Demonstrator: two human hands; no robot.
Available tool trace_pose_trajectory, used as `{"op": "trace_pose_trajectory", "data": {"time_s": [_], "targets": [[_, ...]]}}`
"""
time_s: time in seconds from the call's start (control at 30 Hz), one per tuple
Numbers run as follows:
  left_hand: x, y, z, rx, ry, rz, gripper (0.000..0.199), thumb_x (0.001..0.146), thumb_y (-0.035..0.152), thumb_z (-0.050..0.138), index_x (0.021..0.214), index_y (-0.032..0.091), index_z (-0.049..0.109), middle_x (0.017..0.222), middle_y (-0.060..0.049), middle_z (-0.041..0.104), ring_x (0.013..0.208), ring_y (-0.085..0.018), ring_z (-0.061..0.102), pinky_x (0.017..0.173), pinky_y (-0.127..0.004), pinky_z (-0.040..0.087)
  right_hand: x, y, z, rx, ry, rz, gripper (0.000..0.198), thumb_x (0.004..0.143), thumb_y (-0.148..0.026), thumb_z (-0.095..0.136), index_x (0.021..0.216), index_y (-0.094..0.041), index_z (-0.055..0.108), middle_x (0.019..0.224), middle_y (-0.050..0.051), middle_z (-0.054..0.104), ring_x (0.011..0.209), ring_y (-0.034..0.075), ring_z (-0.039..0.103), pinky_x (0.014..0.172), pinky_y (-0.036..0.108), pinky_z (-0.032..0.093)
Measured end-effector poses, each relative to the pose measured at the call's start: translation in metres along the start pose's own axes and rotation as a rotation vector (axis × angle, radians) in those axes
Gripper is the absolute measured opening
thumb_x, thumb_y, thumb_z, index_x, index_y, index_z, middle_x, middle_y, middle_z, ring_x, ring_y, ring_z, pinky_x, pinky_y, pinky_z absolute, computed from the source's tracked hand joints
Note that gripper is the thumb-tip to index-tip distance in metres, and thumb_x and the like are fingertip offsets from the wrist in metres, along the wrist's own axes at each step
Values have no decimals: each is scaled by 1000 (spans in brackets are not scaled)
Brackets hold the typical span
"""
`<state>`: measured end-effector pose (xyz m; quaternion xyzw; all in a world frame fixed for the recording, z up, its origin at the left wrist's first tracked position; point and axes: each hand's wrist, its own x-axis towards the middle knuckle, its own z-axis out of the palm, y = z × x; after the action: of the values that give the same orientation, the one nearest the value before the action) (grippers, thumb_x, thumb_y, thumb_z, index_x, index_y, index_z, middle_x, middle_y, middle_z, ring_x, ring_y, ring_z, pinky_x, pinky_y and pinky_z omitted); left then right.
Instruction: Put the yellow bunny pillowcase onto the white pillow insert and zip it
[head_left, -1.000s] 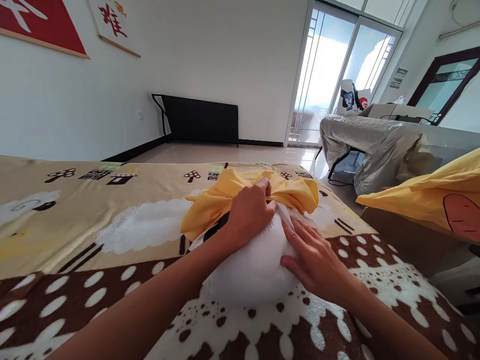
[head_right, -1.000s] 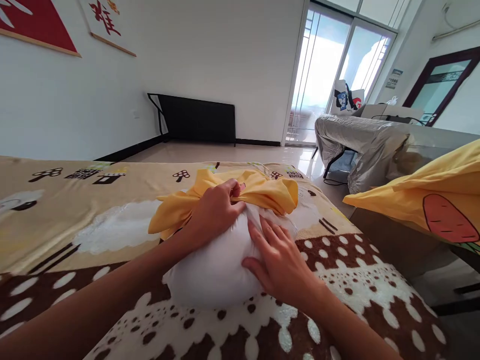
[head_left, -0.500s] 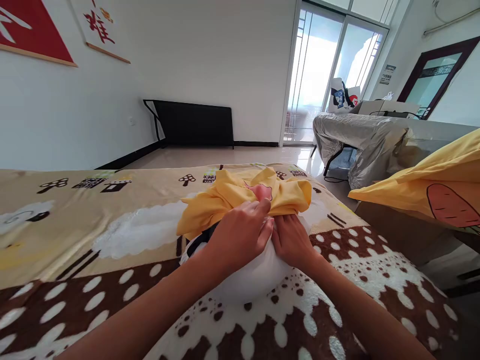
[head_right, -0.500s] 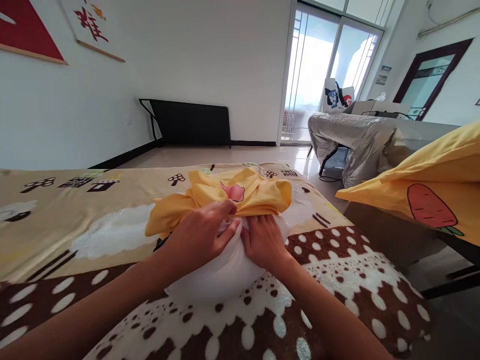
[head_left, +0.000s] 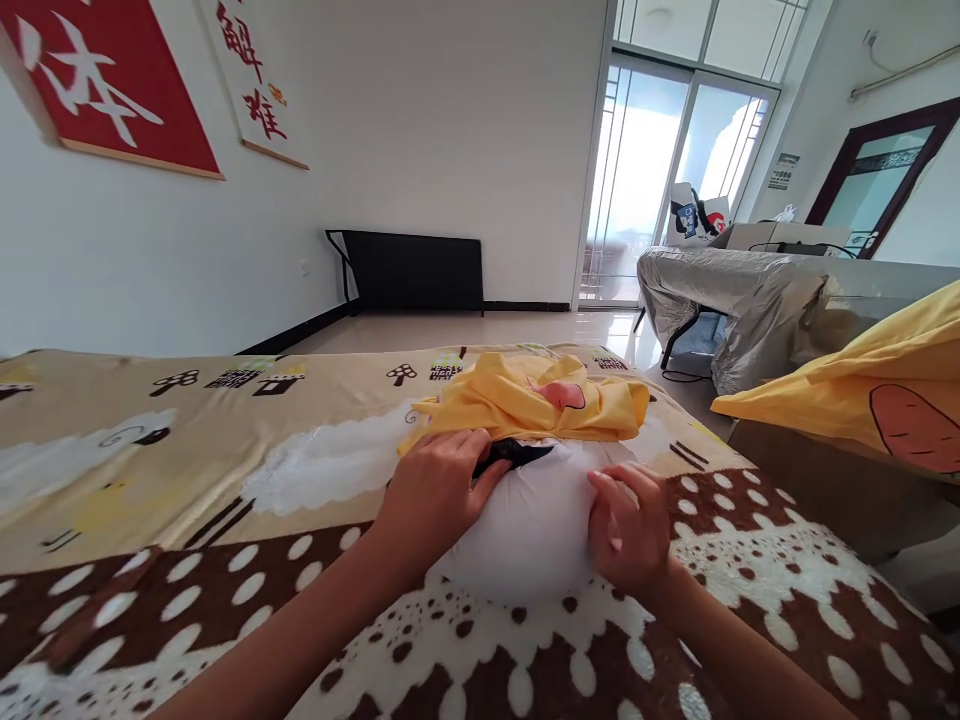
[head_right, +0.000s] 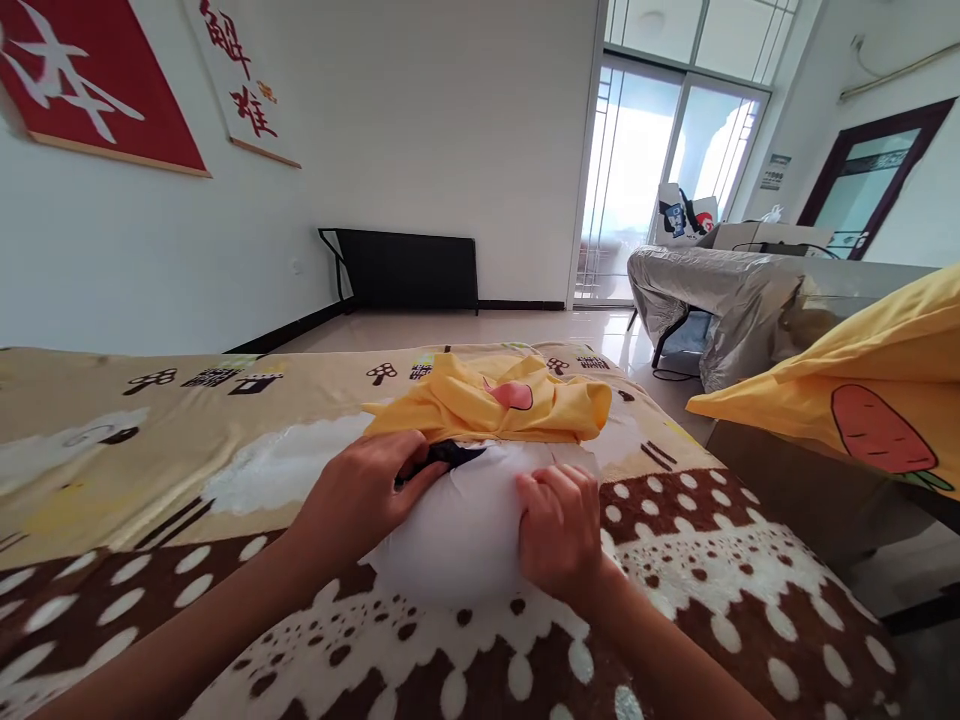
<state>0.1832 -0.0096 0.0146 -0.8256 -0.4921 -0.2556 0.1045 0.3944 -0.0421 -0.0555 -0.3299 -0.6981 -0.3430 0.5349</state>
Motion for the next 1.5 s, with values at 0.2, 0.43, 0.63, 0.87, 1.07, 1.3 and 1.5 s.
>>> {"op": "trace_pose_trajectory", "data": {"time_s": [0.2,0.43,0.63,0.87,1.07,1.3,1.5], "targets": [[6,-7,-1,-334,-93,-56,29,86,44,46,72,18,50,72,-2,60,66,-16,54,61,-28,38,20,-54,-1,-85,-333,-116,41,87,-31,50,122,-9,58,125,12,59,115,27,48,90,44,34],[0,-34,-6,-210,-258,-185,25,86,40,40,88,20,55,72,-2,64,65,-19,59,59,-28,39,9,-47,20,-90,-287,-109,45,84,-40,53,120,-14,61,118,6,64,104,25,50,85,42,32],[4,-31,2,135,-176,-77,23,82,31,47,101,22,54,105,-4,63,85,-23,63,60,-31,43,4,-46,20,-81,-264,-115,45,82,-40,54,119,-15,62,115,6,65,102,25,51,85,41,32],[16,-28,16,351,-33,65,22,83,12,40,93,16,59,92,-10,64,85,-27,62,62,-35,45,11,-57,17,-117,-506,-110,65,84,-52,48,133,-9,49,131,14,54,117,34,42,92,51,29],[15,-31,15,437,77,80,28,84,8,39,100,13,61,96,-13,65,76,-26,63,53,-33,42,22,-65,21,-174,-734,-74,87,74,-52,62,139,-2,35,141,22,41,125,40,33,98,58,27],[-1,-29,7,560,287,370,29,82,1,41,99,11,63,87,-9,67,67,-20,62,55,-31,43,48,-45,43,-71,-815,18,63,66,-44,68,116,-8,53,118,20,55,108,34,47,96,52,34],[43,2,-32,523,435,330,27,90,12,37,97,15,63,85,-8,67,67,-19,59,59,-33,39,108,-19,32,-64,-615,116,63,63,-33,68,120,-12,50,115,15,56,108,31,46,97,48,32]]}}
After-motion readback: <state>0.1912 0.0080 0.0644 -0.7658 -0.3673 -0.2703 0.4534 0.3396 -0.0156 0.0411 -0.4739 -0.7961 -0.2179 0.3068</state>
